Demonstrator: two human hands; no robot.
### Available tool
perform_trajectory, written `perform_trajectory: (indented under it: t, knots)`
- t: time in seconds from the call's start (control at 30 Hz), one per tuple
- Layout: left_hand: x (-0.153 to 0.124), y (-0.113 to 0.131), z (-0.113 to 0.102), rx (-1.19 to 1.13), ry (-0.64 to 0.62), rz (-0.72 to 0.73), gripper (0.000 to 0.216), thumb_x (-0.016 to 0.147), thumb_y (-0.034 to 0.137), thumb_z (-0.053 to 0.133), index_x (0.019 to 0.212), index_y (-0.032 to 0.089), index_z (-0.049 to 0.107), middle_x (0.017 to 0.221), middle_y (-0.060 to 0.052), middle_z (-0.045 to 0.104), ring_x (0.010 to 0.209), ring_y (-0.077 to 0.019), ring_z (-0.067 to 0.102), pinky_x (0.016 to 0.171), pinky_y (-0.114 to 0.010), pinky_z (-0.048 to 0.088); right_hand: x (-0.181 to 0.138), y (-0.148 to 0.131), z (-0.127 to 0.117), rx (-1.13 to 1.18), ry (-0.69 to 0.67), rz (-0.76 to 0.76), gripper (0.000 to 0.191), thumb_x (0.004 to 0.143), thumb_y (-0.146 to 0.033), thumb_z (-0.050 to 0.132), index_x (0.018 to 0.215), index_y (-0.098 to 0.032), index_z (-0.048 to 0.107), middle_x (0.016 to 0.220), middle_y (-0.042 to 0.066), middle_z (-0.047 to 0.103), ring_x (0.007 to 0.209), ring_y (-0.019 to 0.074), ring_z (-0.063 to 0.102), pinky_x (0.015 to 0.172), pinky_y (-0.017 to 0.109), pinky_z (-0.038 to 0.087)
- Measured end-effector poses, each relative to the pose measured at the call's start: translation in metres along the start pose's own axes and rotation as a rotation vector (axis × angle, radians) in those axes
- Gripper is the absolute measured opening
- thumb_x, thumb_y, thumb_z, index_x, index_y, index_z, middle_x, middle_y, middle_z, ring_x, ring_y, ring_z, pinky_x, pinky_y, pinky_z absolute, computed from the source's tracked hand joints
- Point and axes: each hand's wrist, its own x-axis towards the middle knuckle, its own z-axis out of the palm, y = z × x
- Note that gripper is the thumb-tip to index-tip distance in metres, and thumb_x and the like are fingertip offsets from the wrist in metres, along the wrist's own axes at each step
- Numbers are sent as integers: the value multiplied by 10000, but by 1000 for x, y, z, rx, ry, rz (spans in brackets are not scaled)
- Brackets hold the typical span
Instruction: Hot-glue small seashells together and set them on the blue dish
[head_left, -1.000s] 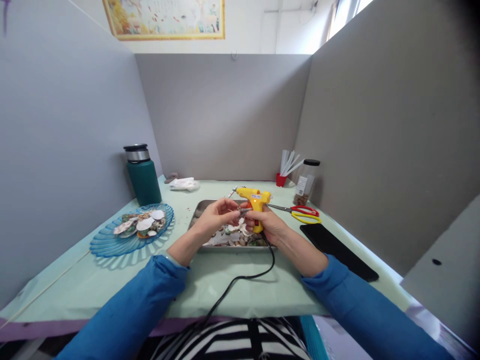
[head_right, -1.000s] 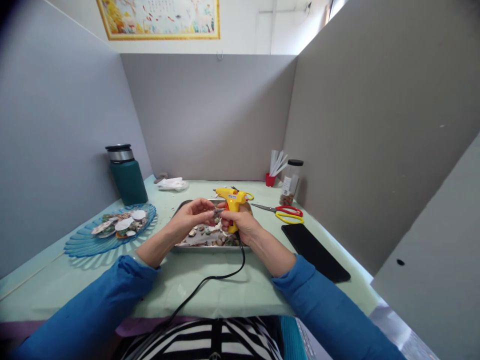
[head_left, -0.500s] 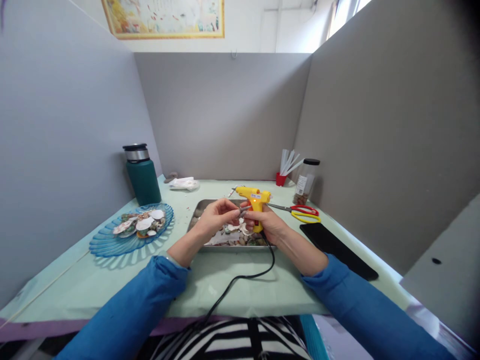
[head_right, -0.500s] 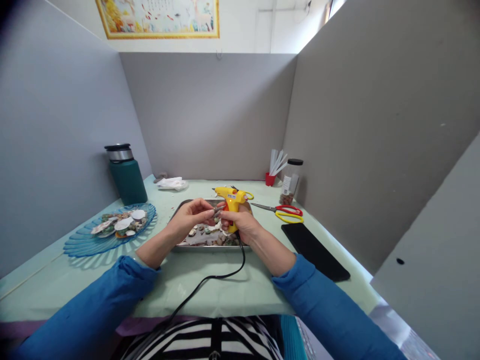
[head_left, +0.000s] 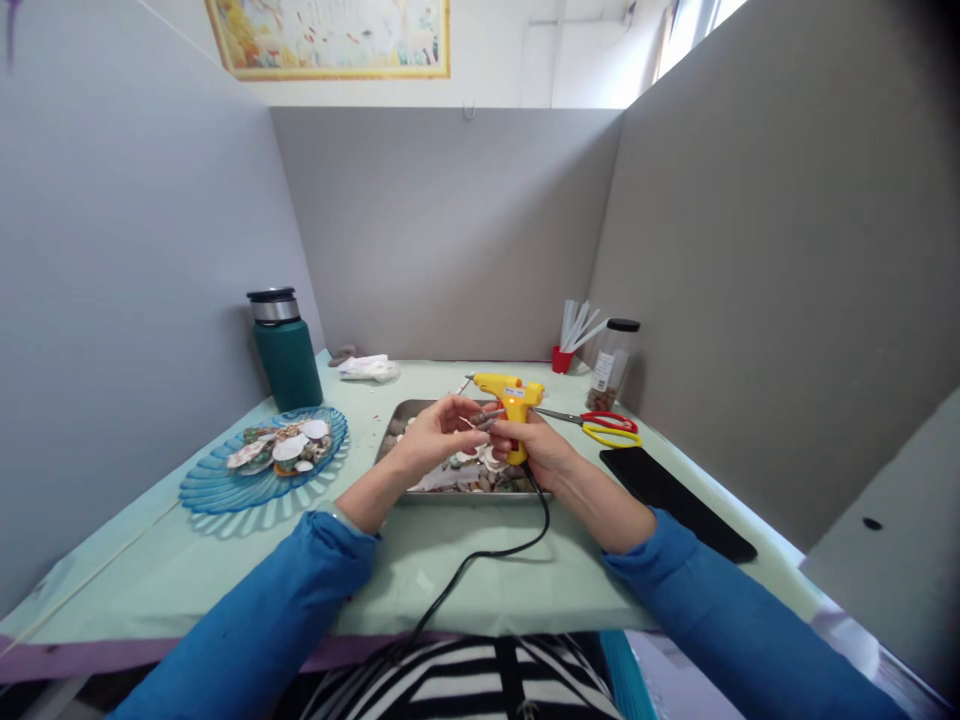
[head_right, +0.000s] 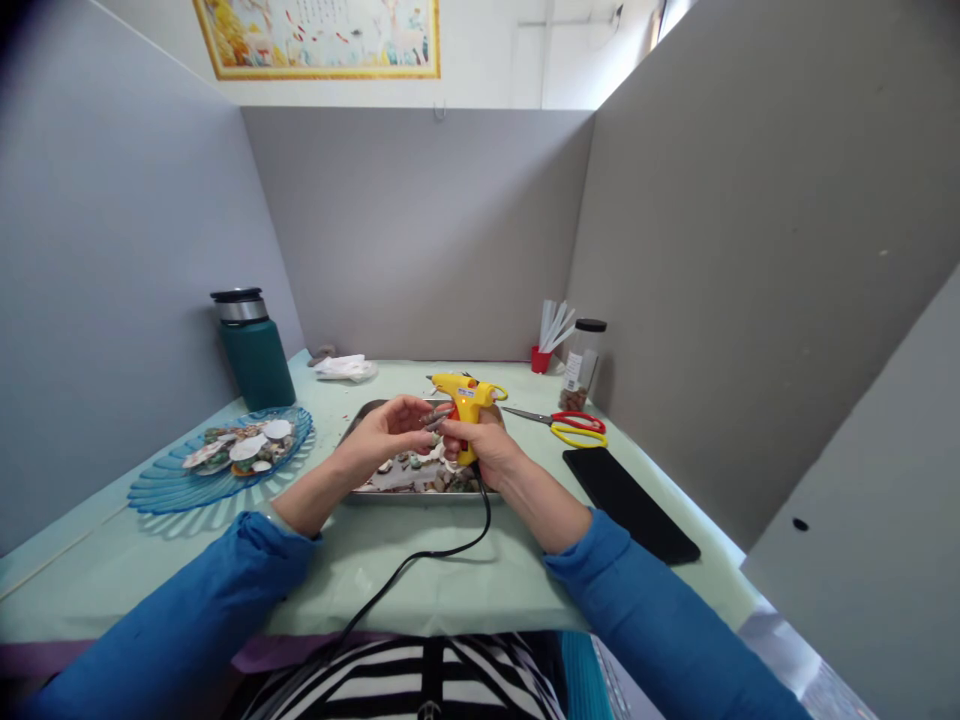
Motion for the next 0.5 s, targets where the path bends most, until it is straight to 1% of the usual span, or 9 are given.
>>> perform_trajectory:
  t: [0.1, 0.23, 0.4, 0.5]
  knots:
    - [2, -5, -1, 64, -14, 55, 459, 609, 278, 770, 982, 166, 526, 968, -63, 621, 825, -163, 594, 667, -265, 477, 0, -1, 1, -32, -4, -6, 195, 613, -231, 706, 731, -176, 561, 500, -53, 474, 435, 72, 405, 429, 213, 335]
    - [2, -9, -2, 149, -24, 112, 385, 663, 306, 726, 961, 166, 527, 1038, -77, 611, 830, -165, 591, 640, -247, 460, 1, 1, 0, -26, -10, -9, 216, 622, -228, 712, 777, -171, 572, 539, -47, 501, 441, 66, 414, 432, 209, 341]
    - [2, -8, 0, 238, 17, 157, 332, 707, 314, 682, 971, 160, 552, 1009, -69, 608, 801, -154, 581, 637, -242, 458, 1, 2, 1, -15, 5, -10, 270, 621, -239, 732, 827, -170, 572, 575, -45, 526, 444, 60, 427, 431, 203, 355]
    - [1, -6, 0, 186, 45, 145, 337, 706, 308, 684, 982, 154, 565, 991, -70, 614, 808, -157, 579, 648, -245, 465, 0, 0, 2, -1, 24, 5, 288, 613, -247, 745, 827, -169, 568, 582, -47, 527, 447, 56, 433, 424, 194, 355]
